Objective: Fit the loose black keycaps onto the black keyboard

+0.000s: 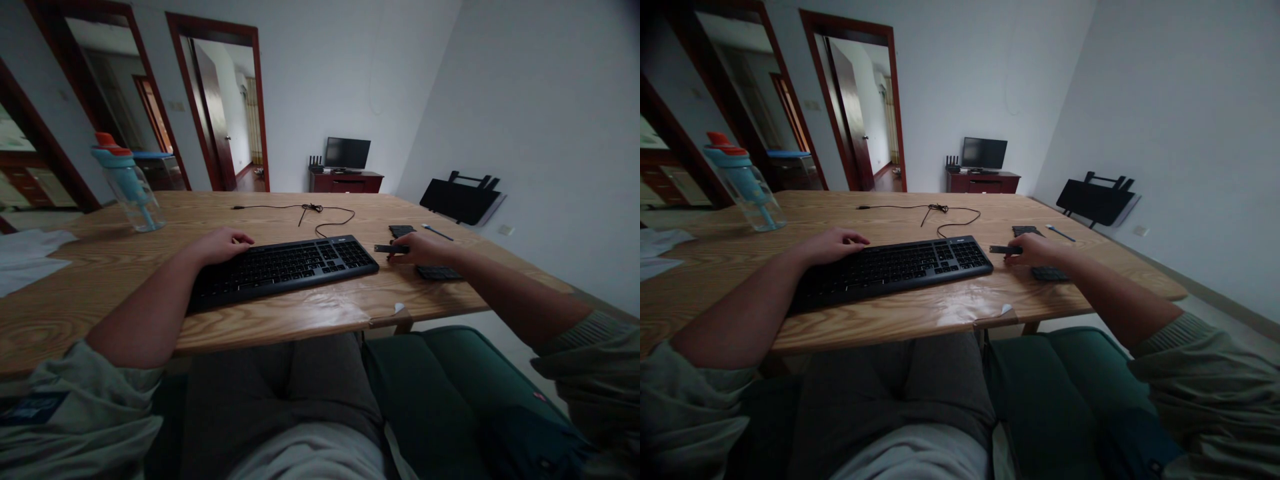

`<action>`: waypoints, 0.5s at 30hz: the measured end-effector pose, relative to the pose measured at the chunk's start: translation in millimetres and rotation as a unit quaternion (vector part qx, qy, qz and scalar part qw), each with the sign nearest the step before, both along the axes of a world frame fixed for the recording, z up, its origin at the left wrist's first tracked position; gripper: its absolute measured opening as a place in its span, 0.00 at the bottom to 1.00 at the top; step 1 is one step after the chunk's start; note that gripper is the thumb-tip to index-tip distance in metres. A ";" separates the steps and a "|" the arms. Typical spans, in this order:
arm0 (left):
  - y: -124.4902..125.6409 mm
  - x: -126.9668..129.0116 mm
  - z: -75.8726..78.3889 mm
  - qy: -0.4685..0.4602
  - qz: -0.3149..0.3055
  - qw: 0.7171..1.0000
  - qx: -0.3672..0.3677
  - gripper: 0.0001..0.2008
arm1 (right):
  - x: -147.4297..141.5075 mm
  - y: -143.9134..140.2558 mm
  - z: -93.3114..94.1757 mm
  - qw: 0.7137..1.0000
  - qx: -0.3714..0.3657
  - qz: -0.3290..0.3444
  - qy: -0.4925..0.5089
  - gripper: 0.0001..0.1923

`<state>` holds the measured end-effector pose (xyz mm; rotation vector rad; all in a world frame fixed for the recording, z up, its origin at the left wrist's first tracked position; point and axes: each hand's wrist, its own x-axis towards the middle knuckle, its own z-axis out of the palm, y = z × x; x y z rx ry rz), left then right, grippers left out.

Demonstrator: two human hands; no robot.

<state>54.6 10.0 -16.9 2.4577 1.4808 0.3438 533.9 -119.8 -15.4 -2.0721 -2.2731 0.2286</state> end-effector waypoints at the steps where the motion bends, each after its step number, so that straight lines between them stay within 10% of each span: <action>1: -0.4 0.3 0.4 0.000 0.000 1.000 0.000 0.25 | -0.5 0.4 -0.4 1.000 0.001 0.004 0.002 0.18; 15: -5.0 2.4 3.1 0.002 0.002 1.000 -0.001 0.26 | 14.2 8.7 -5.4 0.999 0.032 0.022 0.021 0.19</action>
